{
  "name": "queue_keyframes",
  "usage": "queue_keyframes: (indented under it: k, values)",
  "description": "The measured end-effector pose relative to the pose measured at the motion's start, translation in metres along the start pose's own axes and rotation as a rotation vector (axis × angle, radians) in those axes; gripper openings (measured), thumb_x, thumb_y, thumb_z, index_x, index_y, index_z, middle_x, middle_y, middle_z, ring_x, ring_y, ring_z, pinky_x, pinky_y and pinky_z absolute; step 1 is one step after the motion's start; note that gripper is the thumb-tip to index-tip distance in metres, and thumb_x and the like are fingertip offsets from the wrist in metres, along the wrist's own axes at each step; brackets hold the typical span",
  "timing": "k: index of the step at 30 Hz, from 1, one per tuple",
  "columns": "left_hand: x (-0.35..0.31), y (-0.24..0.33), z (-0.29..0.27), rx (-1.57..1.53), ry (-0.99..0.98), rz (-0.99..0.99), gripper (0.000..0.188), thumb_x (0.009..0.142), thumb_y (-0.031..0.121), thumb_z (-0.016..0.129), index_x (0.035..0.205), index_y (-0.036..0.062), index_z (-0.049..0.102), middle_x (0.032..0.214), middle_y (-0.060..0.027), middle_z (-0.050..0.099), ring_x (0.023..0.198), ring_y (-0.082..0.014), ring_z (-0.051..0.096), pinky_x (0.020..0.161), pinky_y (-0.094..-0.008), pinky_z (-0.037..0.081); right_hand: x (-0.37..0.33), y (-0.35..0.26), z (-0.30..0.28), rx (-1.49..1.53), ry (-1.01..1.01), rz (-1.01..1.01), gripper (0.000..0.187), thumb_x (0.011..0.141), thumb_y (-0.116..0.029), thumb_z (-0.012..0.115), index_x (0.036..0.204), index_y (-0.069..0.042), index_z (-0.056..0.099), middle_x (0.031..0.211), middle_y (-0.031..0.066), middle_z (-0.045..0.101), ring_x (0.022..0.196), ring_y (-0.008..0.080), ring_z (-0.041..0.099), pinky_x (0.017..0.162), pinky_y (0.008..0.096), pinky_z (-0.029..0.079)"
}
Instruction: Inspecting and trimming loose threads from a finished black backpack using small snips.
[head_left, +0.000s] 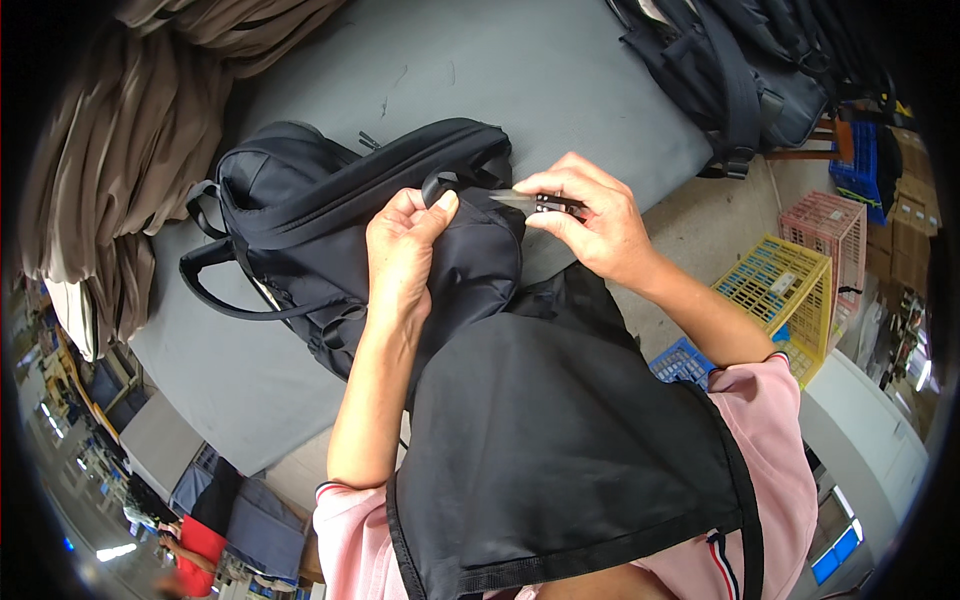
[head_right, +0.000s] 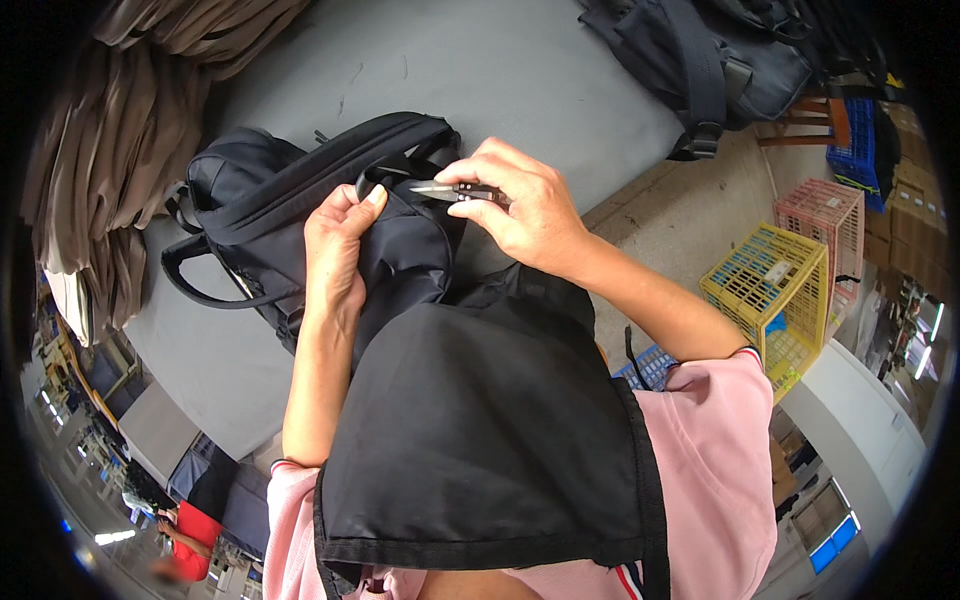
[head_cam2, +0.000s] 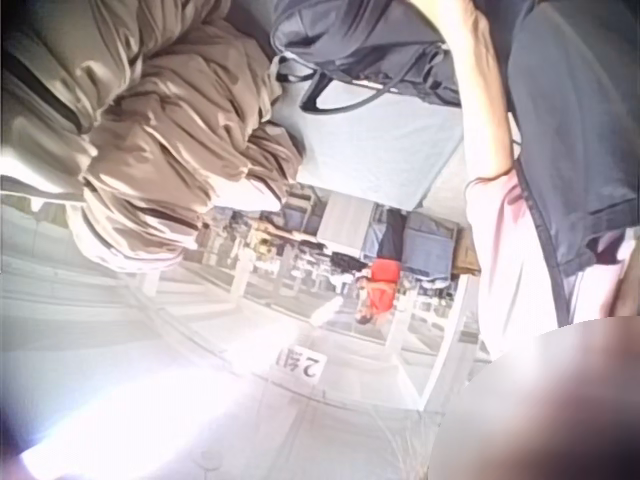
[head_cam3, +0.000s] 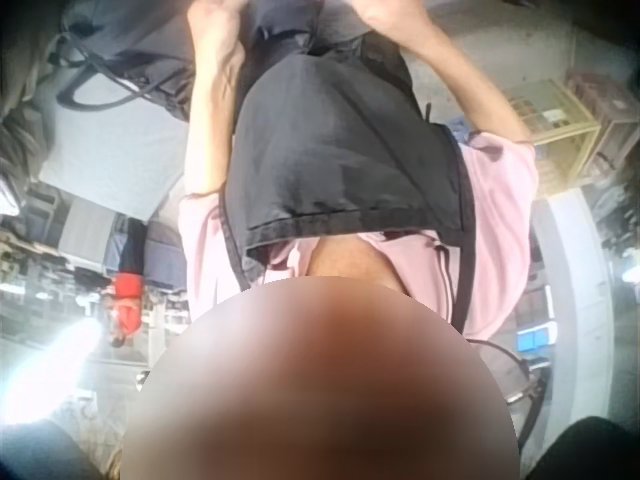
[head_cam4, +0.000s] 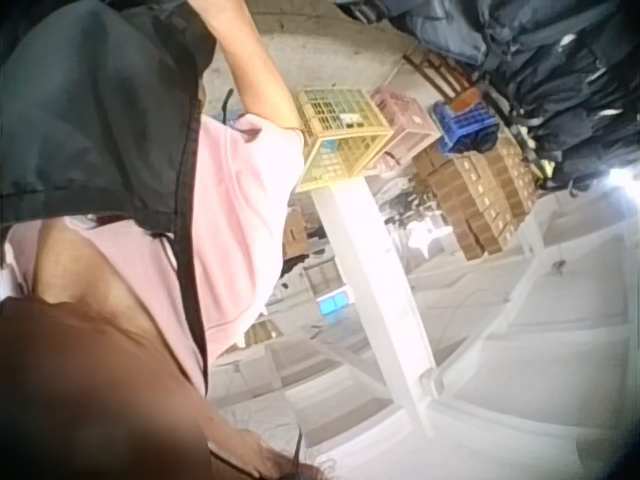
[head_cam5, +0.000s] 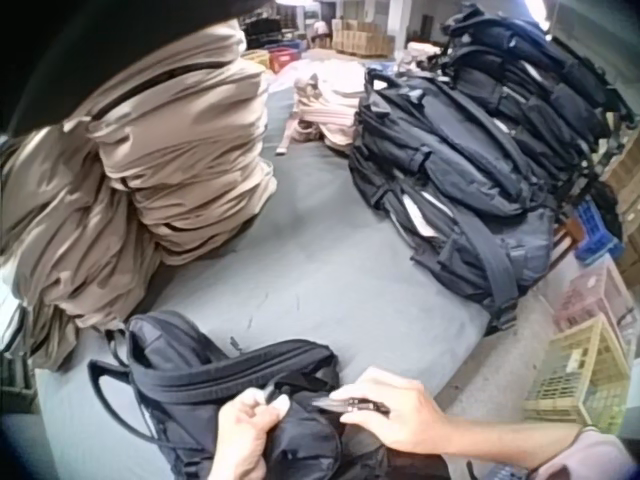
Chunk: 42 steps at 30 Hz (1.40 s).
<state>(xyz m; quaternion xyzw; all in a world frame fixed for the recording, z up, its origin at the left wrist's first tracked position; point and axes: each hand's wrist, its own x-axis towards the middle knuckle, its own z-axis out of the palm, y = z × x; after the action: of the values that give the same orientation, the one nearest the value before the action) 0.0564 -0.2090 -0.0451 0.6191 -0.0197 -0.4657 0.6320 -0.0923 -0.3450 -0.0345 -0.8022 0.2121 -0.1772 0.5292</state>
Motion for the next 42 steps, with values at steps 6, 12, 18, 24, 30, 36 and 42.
queue_keyframes:
  k: [6, 12, 18, 24, 30, 36, 42]
  values:
    - [0.002, -0.004, -0.004, 0.025, -0.003, -0.010, 0.014, 0.084, 0.005, 0.064, 0.074, 0.0076, 0.055, 0.066, 0.0066, 0.053, 0.058, 0.0003, 0.042, 0.056, -0.0152, 0.035, 0.014, -0.008, 0.000, -0.028, -0.126, -0.042, 0.031, 0.071, -0.002, 0.071, 0.100, -0.005, 0.063, 0.078, 0.0039, 0.052, 0.067, 0.0154, 0.048, 0.062, 0.0272, 0.041]
    - [0.000, 0.001, 0.004, -0.001, 0.009, -0.018, 0.010, 0.085, 0.003, 0.064, 0.078, 0.0062, 0.056, 0.069, 0.0057, 0.054, 0.061, -0.0002, 0.045, 0.060, -0.0143, 0.036, 0.032, -0.007, 0.019, 0.036, -0.339, 0.030, 0.020, 0.073, -0.007, 0.070, 0.088, -0.002, 0.058, 0.076, 0.0041, 0.048, 0.067, 0.0178, 0.046, 0.063, 0.0303, 0.040]
    - [0.001, -0.006, -0.004, -0.012, 0.021, -0.006, 0.011, 0.084, 0.003, 0.064, 0.077, 0.0064, 0.056, 0.069, 0.0055, 0.054, 0.060, -0.0003, 0.044, 0.059, -0.0146, 0.036, 0.016, 0.007, 0.004, 0.083, -0.283, 0.118, 0.016, 0.077, -0.007, 0.067, 0.079, -0.001, 0.053, 0.074, 0.0054, 0.046, 0.067, 0.0153, 0.046, 0.061, 0.0283, 0.039]
    - [0.003, -0.002, -0.003, -0.001, -0.005, -0.009, 0.013, 0.084, 0.004, 0.065, 0.075, 0.0076, 0.055, 0.065, 0.0069, 0.052, 0.058, 0.0001, 0.041, 0.057, -0.0151, 0.034, -0.004, -0.010, -0.014, -0.231, -0.075, 0.051, 0.015, 0.077, -0.010, 0.066, 0.085, -0.004, 0.054, 0.080, 0.0068, 0.052, 0.063, 0.0241, 0.053, 0.057, 0.0329, 0.043]
    - [0.003, 0.001, 0.000, -0.013, 0.021, -0.030, 0.014, 0.084, 0.004, 0.065, 0.075, 0.0075, 0.055, 0.066, 0.0073, 0.051, 0.058, 0.0003, 0.041, 0.057, -0.0151, 0.034, 0.001, -0.005, -0.011, -0.435, -0.065, -0.274, 0.022, 0.070, -0.009, 0.070, 0.090, -0.006, 0.060, 0.077, 0.0066, 0.051, 0.057, 0.0199, 0.049, 0.055, 0.0321, 0.041]
    - [0.001, -0.002, -0.003, 0.008, 0.009, -0.010, 0.014, 0.084, 0.004, 0.065, 0.075, 0.0073, 0.055, 0.067, 0.0072, 0.052, 0.058, 0.0003, 0.041, 0.057, -0.0151, 0.034, -0.003, -0.005, -0.009, -0.323, -0.109, -0.175, 0.024, 0.070, -0.010, 0.071, 0.091, -0.006, 0.061, 0.075, 0.0062, 0.051, 0.056, 0.0196, 0.046, 0.054, 0.0305, 0.041]
    - [0.002, -0.001, 0.000, 0.002, 0.011, -0.019, 0.016, 0.084, 0.003, 0.064, 0.074, 0.0080, 0.054, 0.067, 0.0075, 0.051, 0.059, 0.0006, 0.041, 0.057, -0.0148, 0.034, -0.002, -0.004, -0.003, -0.393, -0.058, -0.299, 0.021, 0.071, -0.009, 0.069, 0.090, -0.005, 0.062, 0.076, 0.0066, 0.053, 0.055, 0.0223, 0.051, 0.053, 0.0305, 0.042]
